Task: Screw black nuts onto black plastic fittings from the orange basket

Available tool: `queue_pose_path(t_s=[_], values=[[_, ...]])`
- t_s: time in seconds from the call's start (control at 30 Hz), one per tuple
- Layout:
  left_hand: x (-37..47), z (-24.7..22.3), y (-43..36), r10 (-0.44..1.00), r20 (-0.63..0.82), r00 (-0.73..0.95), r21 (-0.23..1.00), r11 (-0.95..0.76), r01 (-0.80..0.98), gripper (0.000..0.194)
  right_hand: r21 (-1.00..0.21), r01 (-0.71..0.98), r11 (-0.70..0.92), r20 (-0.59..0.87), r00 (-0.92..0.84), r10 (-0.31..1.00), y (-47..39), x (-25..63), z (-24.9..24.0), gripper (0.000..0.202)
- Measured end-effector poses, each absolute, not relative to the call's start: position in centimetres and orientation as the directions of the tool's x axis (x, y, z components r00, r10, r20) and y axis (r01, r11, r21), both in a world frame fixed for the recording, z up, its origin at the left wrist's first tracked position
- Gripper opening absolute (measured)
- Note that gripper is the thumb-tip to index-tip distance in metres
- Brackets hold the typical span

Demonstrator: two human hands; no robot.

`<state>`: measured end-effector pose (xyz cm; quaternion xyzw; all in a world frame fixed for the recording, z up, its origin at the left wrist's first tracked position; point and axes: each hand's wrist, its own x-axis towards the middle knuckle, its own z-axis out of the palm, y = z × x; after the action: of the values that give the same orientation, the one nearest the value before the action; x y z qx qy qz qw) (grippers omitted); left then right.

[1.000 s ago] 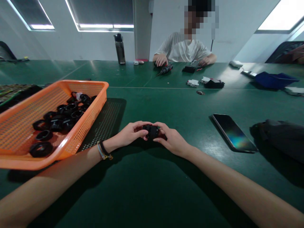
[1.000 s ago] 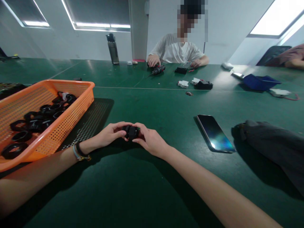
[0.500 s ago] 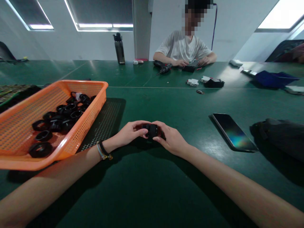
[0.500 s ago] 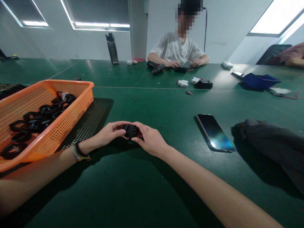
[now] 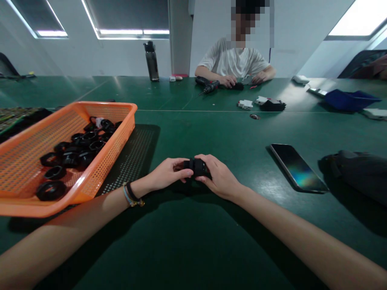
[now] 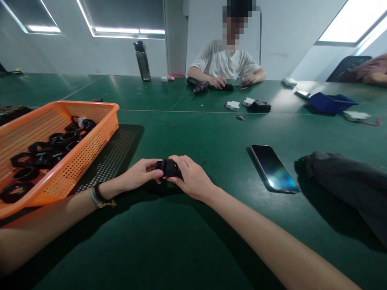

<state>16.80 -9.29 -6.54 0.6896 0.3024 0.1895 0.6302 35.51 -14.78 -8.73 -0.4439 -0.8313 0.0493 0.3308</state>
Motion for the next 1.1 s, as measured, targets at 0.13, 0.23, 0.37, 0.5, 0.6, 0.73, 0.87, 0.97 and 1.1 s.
queue_pose_path(t_s=[0.13, 0.23, 0.37, 0.5, 0.6, 0.73, 0.87, 0.97, 1.1], values=[[16.71, -6.75, -9.29, 0.66, -0.091, 0.745, 0.983, -0.061, 0.174, 0.032, -0.39, 0.699, 0.6, 0.493, -0.392, 0.777, -14.82, 35.5, -8.65, 0.044], [16.66, -7.0, -9.27, 0.662, -0.073, 0.746, 0.98, -0.092, 0.177, 0.037, -0.391, 0.698, 0.6, 0.493, -0.391, 0.777, -14.92, 35.47, -8.61, 0.046], [16.65, -7.13, -9.38, 0.662, -0.036, 0.748, 0.971, -0.152, 0.182, 0.045, -0.401, 0.701, 0.589, 0.482, -0.386, 0.787, -15.05, 35.48, -8.59, 0.046], [16.58, -7.04, -9.6, 0.686, -0.028, 0.727, 0.939, -0.232, 0.255, 0.048, -0.436, 0.705, 0.559, 0.435, -0.379, 0.817, -15.19, 35.44, -8.51, 0.042], [16.51, -6.92, -9.72, 0.688, -0.008, 0.726, 0.922, -0.277, 0.272, 0.046, -0.461, 0.712, 0.529, 0.392, -0.371, 0.842, -15.32, 35.35, -8.45, 0.037], [16.44, -6.91, -9.63, 0.669, 0.014, 0.743, 0.905, -0.324, 0.274, 0.044, -0.492, 0.725, 0.482, 0.339, -0.351, 0.873, -15.47, 35.23, -8.53, 0.032], [16.33, -7.15, -9.41, 0.644, 0.002, 0.765, 0.91, -0.319, 0.266, 0.044, -0.514, 0.73, 0.45, 0.314, -0.329, 0.891, -15.53, 35.07, -8.54, 0.028], [16.24, -7.15, -9.5, 0.65, 0.045, 0.759, 0.89, -0.371, 0.264, 0.041, -0.518, 0.738, 0.432, 0.304, -0.313, 0.9, -15.54, 34.89, -8.46, 0.027], [16.25, -6.69, -10.06, 0.65, 0.166, 0.742, 0.728, -0.588, 0.352, 0.038, -0.521, 0.747, 0.414, 0.315, -0.282, 0.906, -15.63, 34.67, -8.54, 0.029]])
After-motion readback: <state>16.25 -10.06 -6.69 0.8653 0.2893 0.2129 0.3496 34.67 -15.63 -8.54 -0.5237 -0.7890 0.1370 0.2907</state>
